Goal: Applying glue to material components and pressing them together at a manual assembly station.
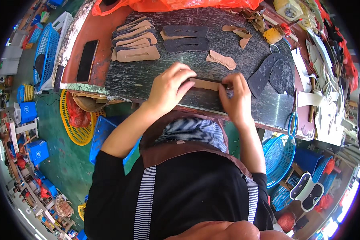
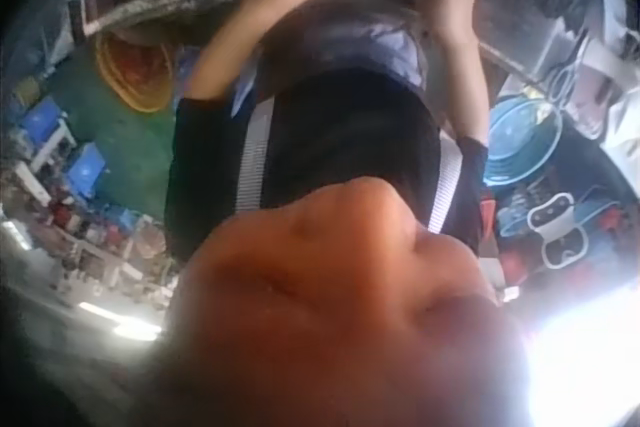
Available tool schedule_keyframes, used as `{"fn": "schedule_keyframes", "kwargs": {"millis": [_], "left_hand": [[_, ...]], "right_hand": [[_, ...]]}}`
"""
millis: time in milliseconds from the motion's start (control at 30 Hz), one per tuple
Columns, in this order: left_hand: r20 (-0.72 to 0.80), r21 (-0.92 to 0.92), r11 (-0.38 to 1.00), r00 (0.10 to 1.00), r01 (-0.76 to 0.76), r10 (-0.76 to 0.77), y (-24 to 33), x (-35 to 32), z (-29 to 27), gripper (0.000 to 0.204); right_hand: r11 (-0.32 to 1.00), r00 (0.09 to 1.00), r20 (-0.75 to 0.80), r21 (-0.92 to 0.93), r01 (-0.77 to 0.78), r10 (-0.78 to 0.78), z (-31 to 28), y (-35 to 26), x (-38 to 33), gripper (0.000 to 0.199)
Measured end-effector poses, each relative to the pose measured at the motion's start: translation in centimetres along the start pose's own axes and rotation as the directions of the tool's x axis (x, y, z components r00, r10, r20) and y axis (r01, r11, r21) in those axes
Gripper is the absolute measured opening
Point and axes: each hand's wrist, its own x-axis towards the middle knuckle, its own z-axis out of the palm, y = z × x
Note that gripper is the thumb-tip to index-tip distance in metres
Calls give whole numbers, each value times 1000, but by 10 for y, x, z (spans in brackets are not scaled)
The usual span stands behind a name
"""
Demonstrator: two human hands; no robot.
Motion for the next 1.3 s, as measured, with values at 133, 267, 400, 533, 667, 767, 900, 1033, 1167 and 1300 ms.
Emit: {"fn": "schedule_keyframes", "kwargs": {"millis": [133, 267, 400, 533, 667, 767, 900, 1033, 1167, 1300], "left_hand": [[18, 150, 928, 940, -340, 341, 3, -7, -5, 18], [243, 442, 782, 898, -439, 366, 6, -11, -5, 22], [348, 505, 714, 872, -485, 346, 5, -11, -4, 26], [338, 455, 741, 866, -494, 370, 1, -1, -5, 25], [214, 329, 841, 901, -430, 377, -6, 5, -22, 20], [-15, 110, 955, 961, -274, 277, -15, 8, -46, 15], [-312, 592, 751, 777, -291, 547, -48, 14, -114, 11], [-35, 687, 656, 887, -314, 461, -98, -6, -142, 25], [-144, 590, 780, 924, -206, 353, -89, -12, -130, 32], [-85, 425, 856, 929, -293, 360, -49, 40, -93, 35]], "right_hand": [[958, 961, 114, -113, 263, -250, 2, -36, -9, 46], [948, 952, 207, -179, 262, -224, 22, -36, -30, 68], [955, 939, 298, -186, 232, -170, 0, -22, -34, 79], [957, 957, 260, -220, 190, -130, -3, -23, -41, 76], [969, 974, 176, -177, 171, -140, -8, -24, -32, 72], [996, 996, 13, -7, 85, -85, -22, -21, -20, 66], [999, 999, -27, -8, 40, -40, -38, -10, -9, 59], [996, 992, -119, -82, 31, -40, -55, 14, 6, 50], [966, 875, -412, 63, -250, 253, -72, 94, 42, 54], [938, 822, -518, -102, -333, 235, -81, 184, 95, 60]]}}
